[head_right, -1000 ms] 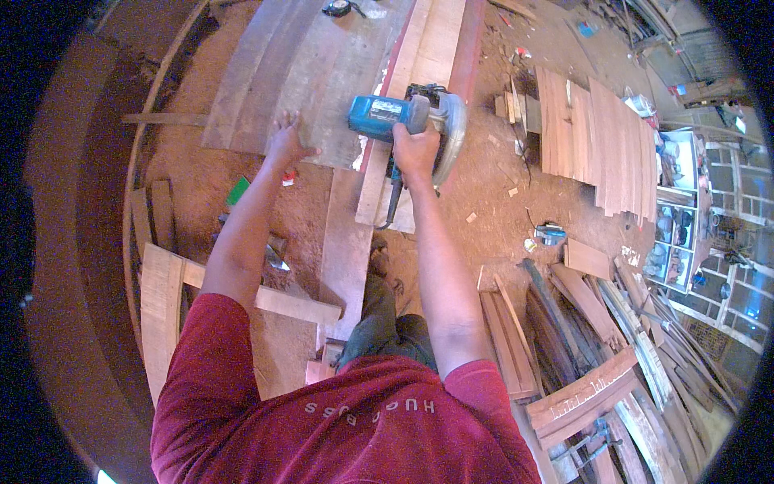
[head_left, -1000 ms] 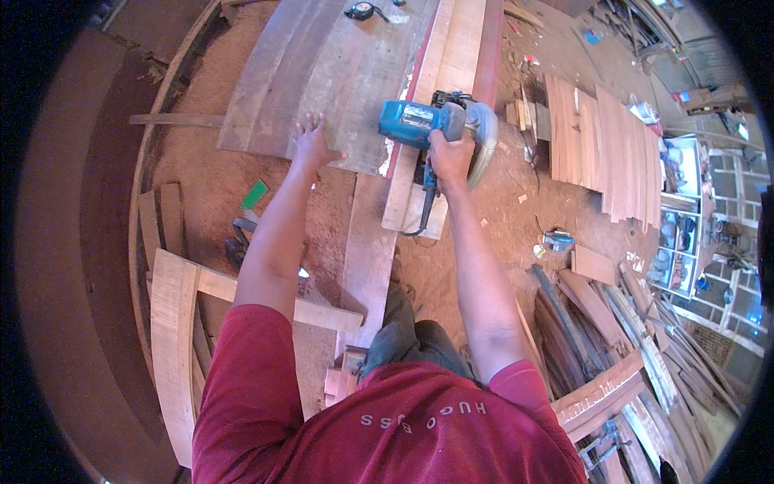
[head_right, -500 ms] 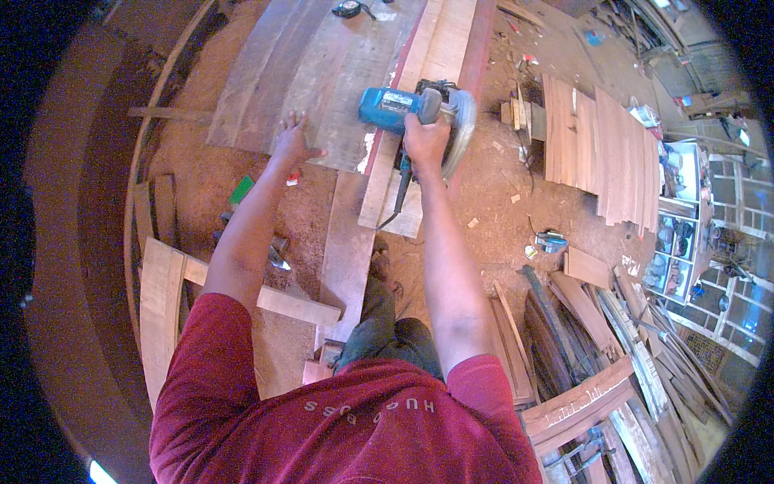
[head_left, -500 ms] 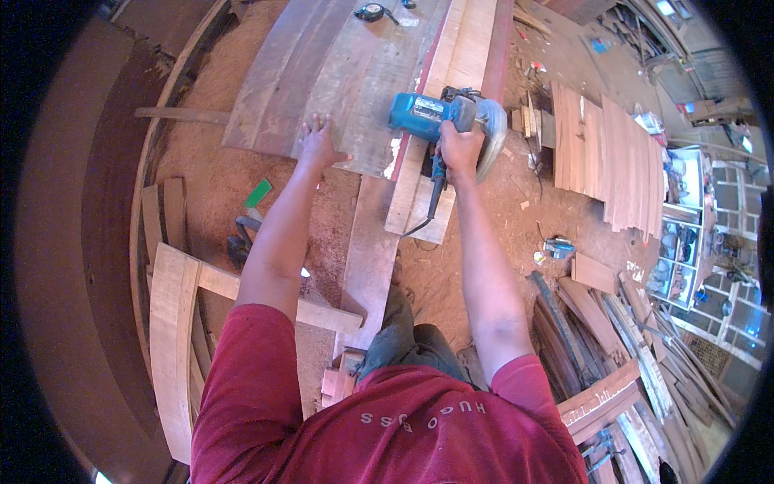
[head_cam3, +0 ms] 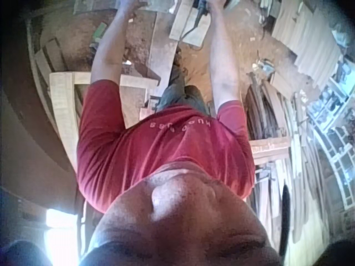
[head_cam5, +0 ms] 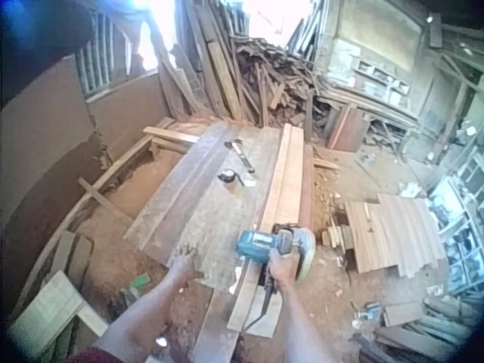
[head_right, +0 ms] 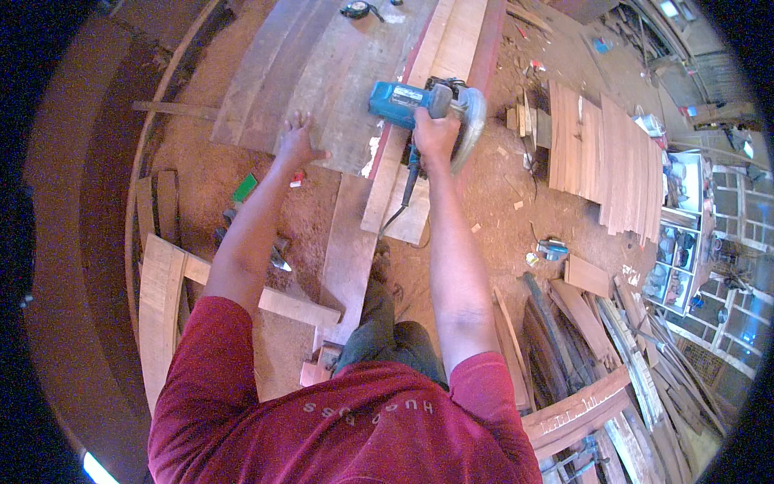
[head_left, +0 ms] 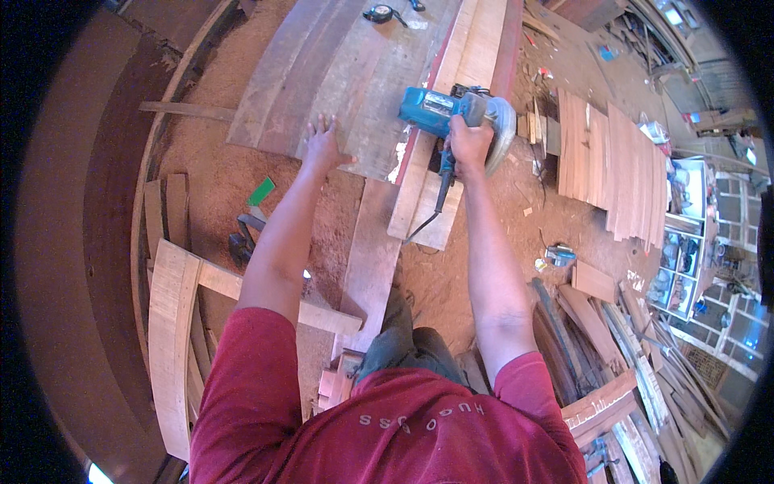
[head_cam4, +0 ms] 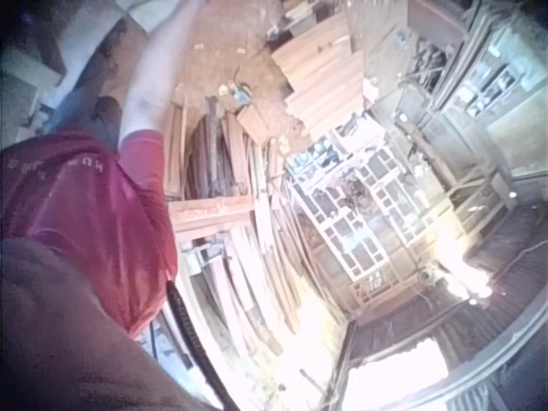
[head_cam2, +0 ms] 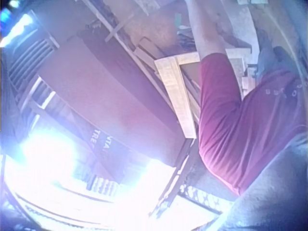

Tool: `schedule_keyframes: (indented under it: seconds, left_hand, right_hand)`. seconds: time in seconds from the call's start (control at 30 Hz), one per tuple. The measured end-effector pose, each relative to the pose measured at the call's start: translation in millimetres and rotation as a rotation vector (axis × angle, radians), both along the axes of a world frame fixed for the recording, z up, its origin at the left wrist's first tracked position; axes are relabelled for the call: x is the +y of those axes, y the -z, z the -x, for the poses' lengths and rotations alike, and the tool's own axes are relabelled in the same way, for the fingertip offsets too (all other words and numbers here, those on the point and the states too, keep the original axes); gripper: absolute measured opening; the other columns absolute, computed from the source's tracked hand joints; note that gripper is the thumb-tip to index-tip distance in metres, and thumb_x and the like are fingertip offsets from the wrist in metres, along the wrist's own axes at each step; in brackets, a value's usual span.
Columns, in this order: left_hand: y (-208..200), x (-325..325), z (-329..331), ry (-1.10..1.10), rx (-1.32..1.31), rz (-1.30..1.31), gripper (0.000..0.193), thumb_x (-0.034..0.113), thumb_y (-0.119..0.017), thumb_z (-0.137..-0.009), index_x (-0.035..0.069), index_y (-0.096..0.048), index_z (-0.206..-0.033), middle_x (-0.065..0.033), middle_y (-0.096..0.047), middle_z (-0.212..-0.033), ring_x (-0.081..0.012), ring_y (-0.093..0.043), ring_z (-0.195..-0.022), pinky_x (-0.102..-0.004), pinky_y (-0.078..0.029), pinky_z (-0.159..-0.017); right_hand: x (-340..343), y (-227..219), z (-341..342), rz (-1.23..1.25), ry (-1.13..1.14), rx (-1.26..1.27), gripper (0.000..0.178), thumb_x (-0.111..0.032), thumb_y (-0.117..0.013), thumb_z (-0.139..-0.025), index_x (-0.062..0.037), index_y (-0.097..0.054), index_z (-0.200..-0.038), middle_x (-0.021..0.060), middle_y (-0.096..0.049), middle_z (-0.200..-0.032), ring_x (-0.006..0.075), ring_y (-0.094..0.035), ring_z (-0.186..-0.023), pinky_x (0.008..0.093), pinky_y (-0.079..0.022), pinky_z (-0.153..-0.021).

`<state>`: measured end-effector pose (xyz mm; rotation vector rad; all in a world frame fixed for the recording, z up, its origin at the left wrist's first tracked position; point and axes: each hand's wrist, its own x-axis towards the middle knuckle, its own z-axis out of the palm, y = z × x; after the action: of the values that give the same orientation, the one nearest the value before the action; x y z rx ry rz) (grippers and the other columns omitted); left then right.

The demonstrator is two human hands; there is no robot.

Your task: The person uses a circular saw to cut a long wooden board, then measures wooden pieces using a tape measure and marks them with a pen, and finally hammers nails into a board to attach it to a curved wooden structure.

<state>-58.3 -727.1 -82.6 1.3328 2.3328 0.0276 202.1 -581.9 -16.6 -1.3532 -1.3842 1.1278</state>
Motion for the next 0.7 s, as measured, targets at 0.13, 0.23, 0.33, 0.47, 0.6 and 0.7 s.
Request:
schedule_keyframes:
  seconds: [0.13,0.23,0.33,0.47,0.6,0.7]
  left_hand:
    - [-2.5,2.2,-3.4,-0.006,-0.005,-0.026,0.13,0.052,-0.091,-0.057,0.014,-0.018,-0.158,-0.0184,-0.012,-0.163,-0.0483,-0.015,-0.147,-0.0593,-0.028,-0.115]
    - [-5.0,0.3,-4.3,-0.014,-0.021,-0.009,0.13,0.051,-0.092,-0.056,0.015,-0.019,-0.157,-0.0181,-0.012,-0.164,-0.0485,-0.015,-0.147,-0.0603,-0.029,-0.114]
    - [-7.5,-1.8,-2.9,-0.01,-0.027,-0.021,0.129,0.051,-0.092,-0.056,0.014,-0.02,-0.157,-0.0177,-0.012,-0.164,-0.048,-0.015,-0.147,-0.0608,-0.029,-0.114]
    - [-8.2,0.3,-4.9,-0.028,-0.008,0.003,0.129,0.049,-0.092,-0.056,0.014,-0.02,-0.157,-0.0166,-0.011,-0.164,-0.0465,-0.014,-0.148,-0.0602,-0.028,-0.115]
    - [-9.5,2.1,-7.0,-0.032,-0.005,0.01,0.13,0.048,-0.092,-0.056,0.015,-0.018,-0.158,-0.0155,-0.01,-0.164,-0.0455,-0.013,-0.148,-0.0597,-0.028,-0.115]
    - [-9.0,2.5,-5.8,-0.035,-0.009,0.016,0.13,0.048,-0.092,-0.056,0.016,-0.017,-0.158,-0.0152,-0.009,-0.165,-0.0454,-0.013,-0.148,-0.0597,-0.028,-0.115]
  right_hand:
    - [18.1,11.7,-1.5,-0.018,0.045,-0.016,0.021,-0.011,-0.063,-0.08,-0.0028,-0.057,-0.061,0.0059,-0.055,-0.052,0.0158,-0.054,-0.04,0.0324,-0.043,-0.039]
    - [13.9,-6.7,3.9,0.058,0.015,0.03,0.022,-0.011,-0.063,-0.08,-0.0029,-0.056,-0.061,0.0059,-0.055,-0.052,0.0158,-0.053,-0.04,0.0324,-0.043,-0.039]
    - [9.9,-22.8,6.1,0.137,-0.023,0.122,0.018,-0.009,-0.066,-0.079,-0.0025,-0.055,-0.066,0.0062,-0.055,-0.051,0.0153,-0.052,-0.038,0.0338,-0.043,-0.036]
    - [12.4,-26.5,7.5,0.102,-0.025,0.12,0.018,-0.01,-0.066,-0.078,-0.0013,-0.054,-0.068,0.0057,-0.055,-0.052,0.0156,-0.053,-0.039,0.0343,-0.043,-0.037]
    - [17.4,-28.4,8.4,0.105,-0.026,0.145,0.017,-0.009,-0.066,-0.079,-0.0008,-0.055,-0.07,0.006,-0.056,-0.053,0.0158,-0.053,-0.039,0.0338,-0.043,-0.037]
    - [23.2,-30.8,10.0,0.117,-0.041,0.15,0.017,-0.009,-0.065,-0.079,-0.0012,-0.054,-0.069,0.0061,-0.055,-0.053,0.0162,-0.054,-0.039,0.0335,-0.043,-0.036]
